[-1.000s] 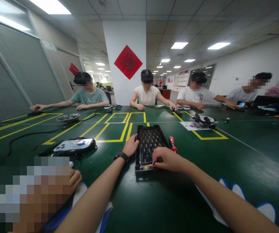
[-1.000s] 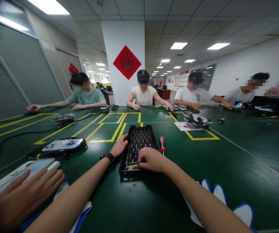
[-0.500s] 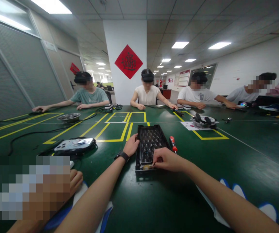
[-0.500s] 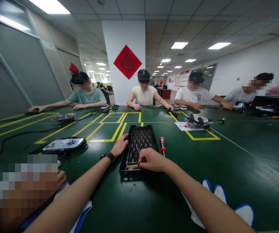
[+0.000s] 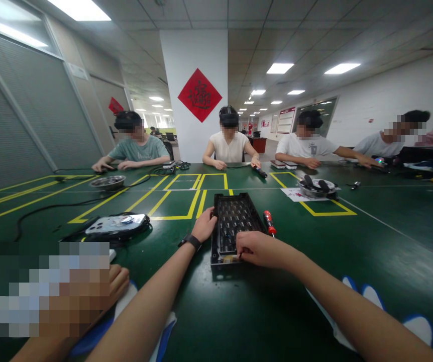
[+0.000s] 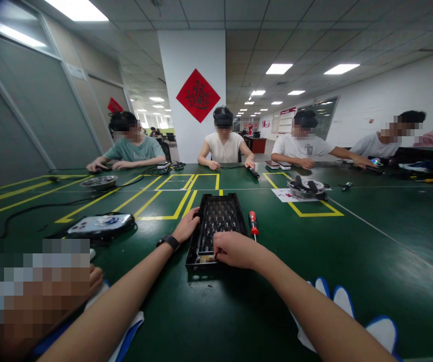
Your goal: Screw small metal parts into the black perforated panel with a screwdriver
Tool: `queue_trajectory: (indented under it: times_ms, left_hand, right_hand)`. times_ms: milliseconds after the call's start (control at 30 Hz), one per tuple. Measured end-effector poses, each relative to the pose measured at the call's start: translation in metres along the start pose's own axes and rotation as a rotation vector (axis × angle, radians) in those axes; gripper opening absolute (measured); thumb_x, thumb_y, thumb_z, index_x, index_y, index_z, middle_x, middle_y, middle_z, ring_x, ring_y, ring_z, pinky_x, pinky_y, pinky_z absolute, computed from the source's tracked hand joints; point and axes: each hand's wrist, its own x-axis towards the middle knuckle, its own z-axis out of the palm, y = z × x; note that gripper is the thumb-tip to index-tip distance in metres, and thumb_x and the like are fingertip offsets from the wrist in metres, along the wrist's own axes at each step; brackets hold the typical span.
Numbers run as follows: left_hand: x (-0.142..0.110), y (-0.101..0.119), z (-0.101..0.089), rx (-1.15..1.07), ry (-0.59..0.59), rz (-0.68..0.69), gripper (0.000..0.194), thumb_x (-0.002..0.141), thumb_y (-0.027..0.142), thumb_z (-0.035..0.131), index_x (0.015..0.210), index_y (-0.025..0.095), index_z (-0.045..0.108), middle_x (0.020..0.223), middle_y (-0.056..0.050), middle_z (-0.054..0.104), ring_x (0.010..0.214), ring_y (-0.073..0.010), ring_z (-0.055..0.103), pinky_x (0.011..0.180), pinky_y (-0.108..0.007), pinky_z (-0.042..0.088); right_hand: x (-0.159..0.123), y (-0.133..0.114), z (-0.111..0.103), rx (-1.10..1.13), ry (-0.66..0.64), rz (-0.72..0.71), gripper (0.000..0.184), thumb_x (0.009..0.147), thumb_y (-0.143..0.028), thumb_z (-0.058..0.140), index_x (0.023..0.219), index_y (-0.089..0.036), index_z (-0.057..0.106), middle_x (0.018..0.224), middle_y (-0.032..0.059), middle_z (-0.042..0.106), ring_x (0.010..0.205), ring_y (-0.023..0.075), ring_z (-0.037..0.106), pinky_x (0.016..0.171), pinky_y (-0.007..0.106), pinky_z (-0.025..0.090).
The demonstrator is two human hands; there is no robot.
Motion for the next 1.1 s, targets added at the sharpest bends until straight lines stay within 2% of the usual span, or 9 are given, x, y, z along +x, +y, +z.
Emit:
queue_trajectory:
  times_ms: [100,333,500,667,733,800,900,1000,1100]
  left_hand:
    - [0.0,0.0,0.0,-0.004,-0.003,0.008,0.048,0.076,0.02,0.04,0.123,0.013,0.044,0.124,-0.011,0.051,0.11,-0.0214,0.049,0.096,-0.035,0.036]
    - [-0.001,0.001,-0.001,0.021,-0.004,0.013,0.048,0.076,0.02,0.039,0.123,0.013,0.044,0.124,-0.011,0.051,0.111,-0.0217,0.048,0.097,-0.035,0.035]
    - [-0.001,-0.001,0.0,0.004,-0.009,0.023,0.048,0.077,0.021,0.039,0.124,0.014,0.043,0.124,-0.01,0.05,0.11,-0.0217,0.049,0.096,-0.035,0.035]
    - [0.005,-0.002,0.0,0.016,-0.025,-0.098,0.049,0.077,0.025,0.042,0.125,0.015,0.04,0.121,-0.011,0.053,0.107,-0.0227,0.05,0.091,-0.035,0.037]
    - [0.01,0.0,-0.001,0.065,-0.046,-0.124,0.041,0.077,0.028,0.043,0.116,0.018,0.049,0.117,-0.01,0.056,0.105,-0.0234,0.05,0.089,-0.035,0.037]
    - [0.016,0.002,-0.003,0.135,-0.083,-0.123,0.029,0.076,0.031,0.043,0.098,0.02,0.058,0.109,-0.009,0.06,0.102,-0.0244,0.051,0.088,-0.036,0.037]
    - [0.023,0.003,-0.005,0.187,-0.119,-0.122,0.024,0.073,0.033,0.046,0.085,0.018,0.061,0.102,-0.009,0.063,0.1,-0.0265,0.052,0.089,-0.037,0.036]
    - [0.03,-0.001,-0.007,0.186,-0.118,-0.117,0.031,0.071,0.035,0.048,0.095,0.019,0.06,0.111,-0.01,0.06,0.106,-0.0283,0.05,0.091,-0.038,0.034]
    - [0.042,-0.008,-0.006,0.12,-0.09,-0.118,0.043,0.079,0.041,0.039,0.114,0.02,0.052,0.125,-0.009,0.051,0.114,-0.0263,0.046,0.093,-0.036,0.034]
  right_hand:
    - [0.0,0.003,0.001,-0.004,0.008,-0.003,0.007,0.072,-0.009,0.054,0.072,-0.013,0.06,0.084,0.0042,0.056,0.074,0.0107,0.052,0.069,0.022,0.042]
    - [0.001,0.017,0.006,0.157,0.027,-0.015,0.008,0.074,-0.018,0.057,0.075,-0.012,0.062,0.079,0.0036,0.057,0.066,0.0086,0.05,0.06,0.02,0.041]
    - [-0.001,0.014,0.007,0.218,0.017,0.075,0.01,0.074,-0.02,0.056,0.078,-0.012,0.062,0.078,0.0033,0.059,0.062,0.008,0.051,0.056,0.019,0.041]
    - [-0.001,0.013,0.008,0.279,-0.01,0.143,0.018,0.075,-0.024,0.057,0.087,-0.014,0.065,0.075,0.0021,0.061,0.062,0.0089,0.052,0.058,0.02,0.042]
    - [0.001,0.013,0.008,0.273,-0.013,0.139,0.021,0.074,-0.026,0.058,0.09,-0.015,0.066,0.08,0.0032,0.062,0.065,0.0096,0.053,0.06,0.021,0.043]
    - [0.004,0.014,0.007,0.257,-0.031,0.133,0.023,0.073,-0.028,0.06,0.091,-0.016,0.068,0.083,0.0042,0.062,0.068,0.0104,0.054,0.061,0.021,0.043]
    - [0.01,0.015,0.003,0.245,-0.081,0.133,0.025,0.072,-0.03,0.061,0.09,-0.016,0.069,0.082,0.0043,0.063,0.067,0.0104,0.054,0.06,0.021,0.043]
    - [0.013,0.015,0.0,0.224,-0.105,0.113,0.023,0.072,-0.03,0.06,0.088,-0.016,0.07,0.08,0.0042,0.065,0.065,0.0103,0.055,0.059,0.02,0.042]
    - [0.013,0.015,0.001,0.258,-0.077,0.115,0.021,0.072,-0.028,0.06,0.086,-0.016,0.07,0.079,0.0043,0.066,0.067,0.0113,0.056,0.061,0.021,0.042]
